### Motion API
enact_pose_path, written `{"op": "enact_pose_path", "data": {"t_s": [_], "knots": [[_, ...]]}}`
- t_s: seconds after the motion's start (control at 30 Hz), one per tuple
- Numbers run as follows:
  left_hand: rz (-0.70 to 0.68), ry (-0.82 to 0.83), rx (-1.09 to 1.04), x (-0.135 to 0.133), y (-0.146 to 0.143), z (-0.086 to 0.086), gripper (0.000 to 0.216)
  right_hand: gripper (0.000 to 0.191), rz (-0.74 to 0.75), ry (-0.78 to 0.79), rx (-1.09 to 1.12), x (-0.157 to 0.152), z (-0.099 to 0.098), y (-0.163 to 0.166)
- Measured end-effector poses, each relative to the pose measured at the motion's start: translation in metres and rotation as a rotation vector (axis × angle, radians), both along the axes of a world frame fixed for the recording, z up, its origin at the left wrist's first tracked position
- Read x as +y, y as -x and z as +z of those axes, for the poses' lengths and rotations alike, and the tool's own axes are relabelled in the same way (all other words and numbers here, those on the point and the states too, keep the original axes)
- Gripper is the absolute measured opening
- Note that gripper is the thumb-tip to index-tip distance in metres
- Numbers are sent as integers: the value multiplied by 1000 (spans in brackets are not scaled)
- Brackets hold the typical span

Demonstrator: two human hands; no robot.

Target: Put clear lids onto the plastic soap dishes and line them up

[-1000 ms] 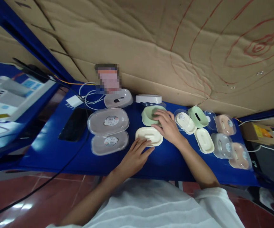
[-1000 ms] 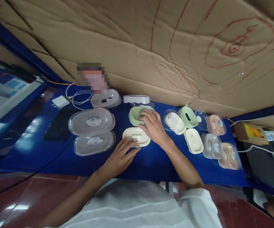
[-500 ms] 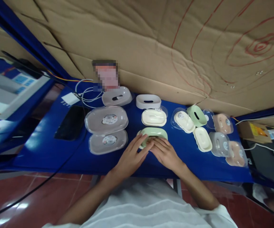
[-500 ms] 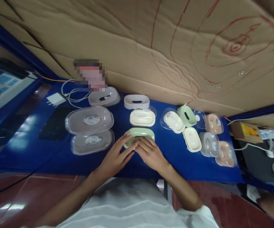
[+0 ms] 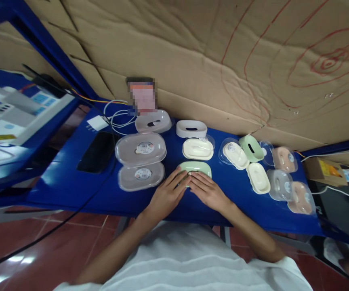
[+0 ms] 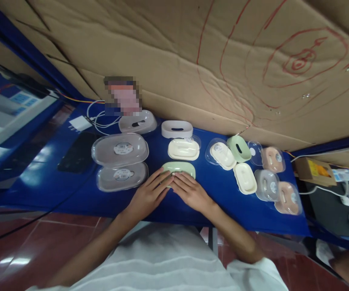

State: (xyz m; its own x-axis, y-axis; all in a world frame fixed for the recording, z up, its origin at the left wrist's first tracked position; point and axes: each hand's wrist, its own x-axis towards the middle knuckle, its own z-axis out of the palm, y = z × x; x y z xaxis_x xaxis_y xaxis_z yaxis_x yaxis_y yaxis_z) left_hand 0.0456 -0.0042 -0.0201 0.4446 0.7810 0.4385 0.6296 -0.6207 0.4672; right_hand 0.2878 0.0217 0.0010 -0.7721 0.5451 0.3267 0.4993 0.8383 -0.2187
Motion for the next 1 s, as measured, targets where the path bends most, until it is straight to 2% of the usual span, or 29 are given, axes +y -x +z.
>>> {"op": "enact_pose_path", "data": {"t_s": [0.1,0.2,0.27,0.33,0.4,0.47,0.57,0.67,0.73,0.8,0.9,1.0], "knots": [[8,9,-2,1,-1,2,43,37,-38,33,77,21,14,-10],[2,1,-2,3,-2,6,33,41,-316,8,138,64,25,-18],[-4,-6,-15,4,-2,7,31,59,-469,34,90,97,27,-20],[2,-14,-33,4,-2,7,31,72,-505,99,26,123,25,-20],[20,-27,-55,3,-2,6,30,66,-482,145,16,134,23,-19],[44,-30,-74,3,-2,5,30,52,-456,141,81,128,24,-21],[62,-9,-87,2,-1,5,30,35,-436,115,245,92,28,-30],[58,26,-84,2,-1,7,29,33,-418,117,293,55,30,-38],[48,49,-88,3,-2,7,29,40,-430,91,235,45,28,-39],[40,64,-97,4,-2,8,29,54,-458,75,139,49,26,-38],[29,84,-108,5,-2,9,32,67,-455,139,-8,72,25,-36],[27,112,-127,5,0,10,33,60,-393,201,-38,92,26,-39]]}}
